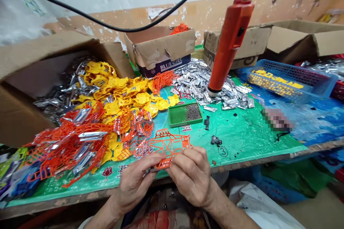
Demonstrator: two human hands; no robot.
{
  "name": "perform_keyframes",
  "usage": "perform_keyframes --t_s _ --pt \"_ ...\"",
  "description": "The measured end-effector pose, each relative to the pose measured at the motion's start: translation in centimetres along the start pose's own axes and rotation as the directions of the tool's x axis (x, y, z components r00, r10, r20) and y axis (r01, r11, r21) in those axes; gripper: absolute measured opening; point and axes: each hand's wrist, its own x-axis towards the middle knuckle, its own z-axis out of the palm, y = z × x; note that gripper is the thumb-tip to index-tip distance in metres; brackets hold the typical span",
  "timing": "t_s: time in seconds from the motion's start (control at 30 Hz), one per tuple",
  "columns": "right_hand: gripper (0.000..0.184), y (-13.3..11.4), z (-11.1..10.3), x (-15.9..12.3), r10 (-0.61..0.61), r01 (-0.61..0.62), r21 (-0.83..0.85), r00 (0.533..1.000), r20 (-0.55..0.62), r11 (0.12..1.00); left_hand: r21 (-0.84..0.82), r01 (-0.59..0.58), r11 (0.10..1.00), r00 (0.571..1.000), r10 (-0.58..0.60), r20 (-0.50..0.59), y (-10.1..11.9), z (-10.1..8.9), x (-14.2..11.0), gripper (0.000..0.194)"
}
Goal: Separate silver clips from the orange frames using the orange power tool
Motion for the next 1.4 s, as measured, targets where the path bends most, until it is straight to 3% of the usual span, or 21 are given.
perform_keyframes --t_s 0.2,0.53,0.8,1.03,1.2,1.4 --pt "0.017 0.1 0.0 -0.4 0.057 -0.058 -0.057 0.998 -0.024 0.997 -0.078 0.096 0.992 0.995 -0.096 -0.008 -0.3 0.2 -0.6 0.052" --pt "0.011 0.4 -0.1 -0.5 0.090 -0.090 0.028 0.996 -0.001 0.996 -0.115 0.108 0.987 0.994 -0.108 -0.001 -0.6 0.8 -0.6 0.053" --pt "0.012 0.8 0.1 -0.4 0.112 -0.112 0.120 0.994 0.006 0.987 -0.023 0.033 0.999 0.999 -0.033 0.011 -0.5 0.5 -0.3 0.053" --pt "0.011 1.0 0.4 -0.7 0.106 -0.109 0.161 0.994 0.028 0.981 0.036 -0.099 0.994 0.995 0.098 0.018 -0.9 0.5 0.2 0.040" --pt "0.011 1.2 0.5 -0.7 0.110 -0.117 0.166 0.993 0.047 0.979 0.081 -0.132 0.988 0.991 0.129 0.041 -1.0 0.2 0.4 0.034" --pt "0.020 1.1 0.4 -0.9 0.177 -0.212 0.169 0.964 0.200 0.962 0.115 -0.133 0.985 0.989 0.123 0.086 -1.1 -0.1 0.6 0.033"
